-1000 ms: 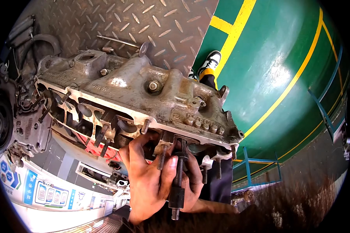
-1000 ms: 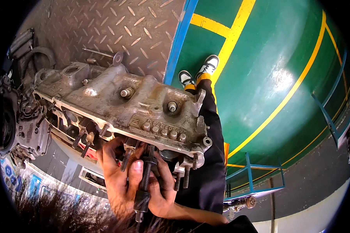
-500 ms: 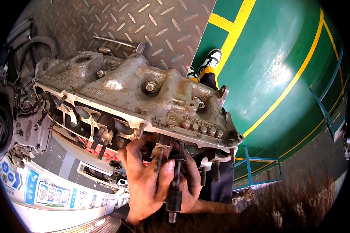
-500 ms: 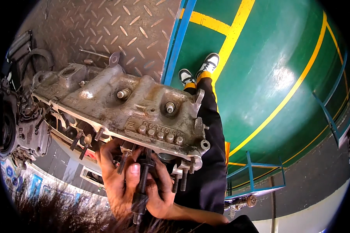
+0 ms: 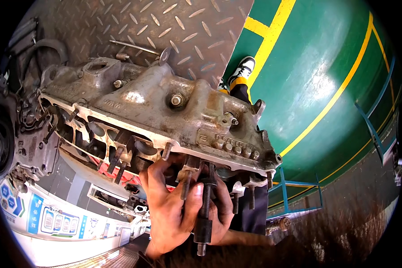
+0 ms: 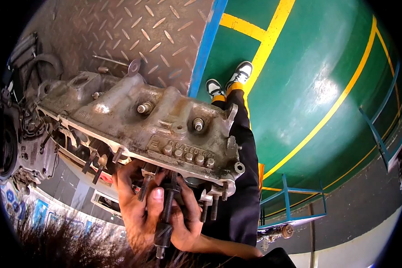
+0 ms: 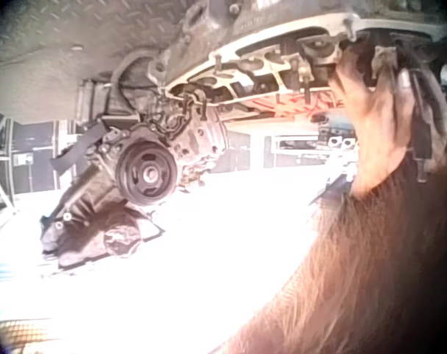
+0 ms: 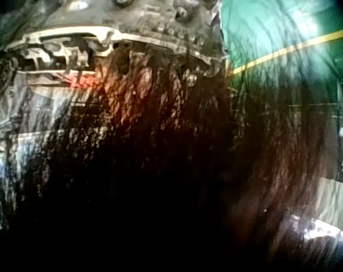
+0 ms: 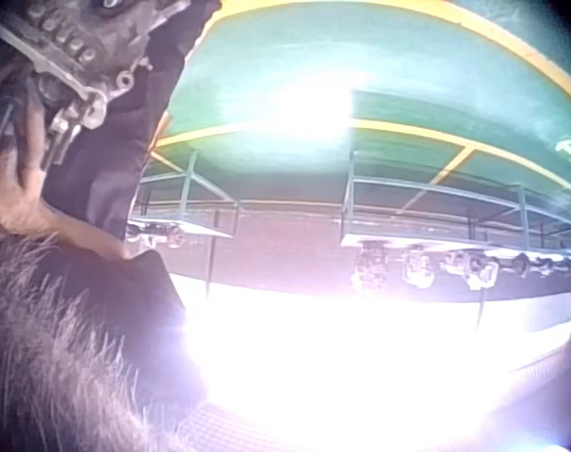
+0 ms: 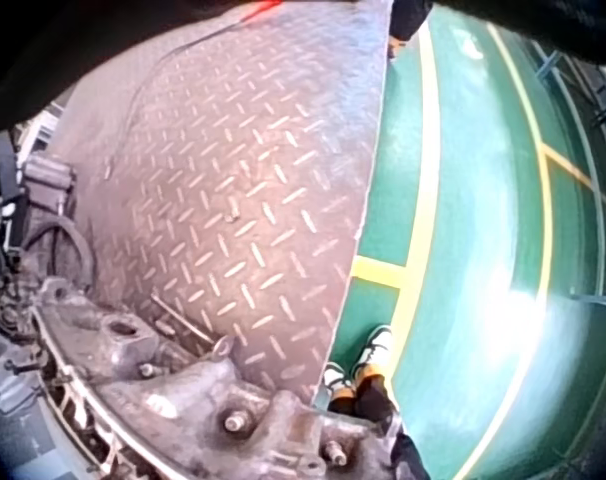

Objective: The person uses a valve spring compressor tool to compress valve springs on a cylinder head. They repeatedly position the tool, tighten the screw to compress the spring, and then remove the tool to access the valve components. The process is repeated for multiple valves on the engine part.

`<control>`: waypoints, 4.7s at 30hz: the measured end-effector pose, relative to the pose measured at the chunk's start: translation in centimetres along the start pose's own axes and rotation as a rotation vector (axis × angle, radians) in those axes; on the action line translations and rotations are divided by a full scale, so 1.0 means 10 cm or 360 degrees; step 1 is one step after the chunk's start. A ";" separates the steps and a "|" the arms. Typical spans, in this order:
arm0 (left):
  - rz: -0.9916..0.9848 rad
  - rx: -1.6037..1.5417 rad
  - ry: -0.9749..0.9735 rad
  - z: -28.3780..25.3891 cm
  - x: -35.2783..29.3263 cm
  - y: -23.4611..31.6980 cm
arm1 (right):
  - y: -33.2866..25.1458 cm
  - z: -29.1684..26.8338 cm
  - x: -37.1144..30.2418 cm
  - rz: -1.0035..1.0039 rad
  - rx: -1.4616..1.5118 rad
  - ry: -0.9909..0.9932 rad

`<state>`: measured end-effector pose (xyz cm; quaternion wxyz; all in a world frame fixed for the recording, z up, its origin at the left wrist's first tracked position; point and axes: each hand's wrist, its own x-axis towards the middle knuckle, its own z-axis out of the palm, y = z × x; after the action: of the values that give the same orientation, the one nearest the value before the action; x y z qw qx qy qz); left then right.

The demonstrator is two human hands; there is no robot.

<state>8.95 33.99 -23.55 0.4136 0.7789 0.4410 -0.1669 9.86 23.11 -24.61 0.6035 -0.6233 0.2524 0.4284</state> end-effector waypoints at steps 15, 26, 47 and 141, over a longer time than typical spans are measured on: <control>0.0004 0.0039 0.0000 0.01 0.01 0.01 | 0.08 -0.12 -0.01 -0.0261 -0.0393 -0.0235; 0.0103 0.0094 0.0071 0.00 0.00 -0.01 | 0.00 -0.03 -0.02 0.0108 0.0149 -0.0078; -0.0241 -0.0970 0.0790 0.07 -0.70 -0.18 | 0.00 -0.41 0.01 -0.0019 -0.0048 -0.0597; 0.0691 -0.0832 0.1619 -0.28 -0.45 -0.11 | -1.63 0.77 0.33 -0.0333 -0.1373 -0.1691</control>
<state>5.20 34.04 -19.60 0.3530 0.7058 0.4406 0.4278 23.29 33.55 -17.89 0.3817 -0.5344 -0.3316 0.6773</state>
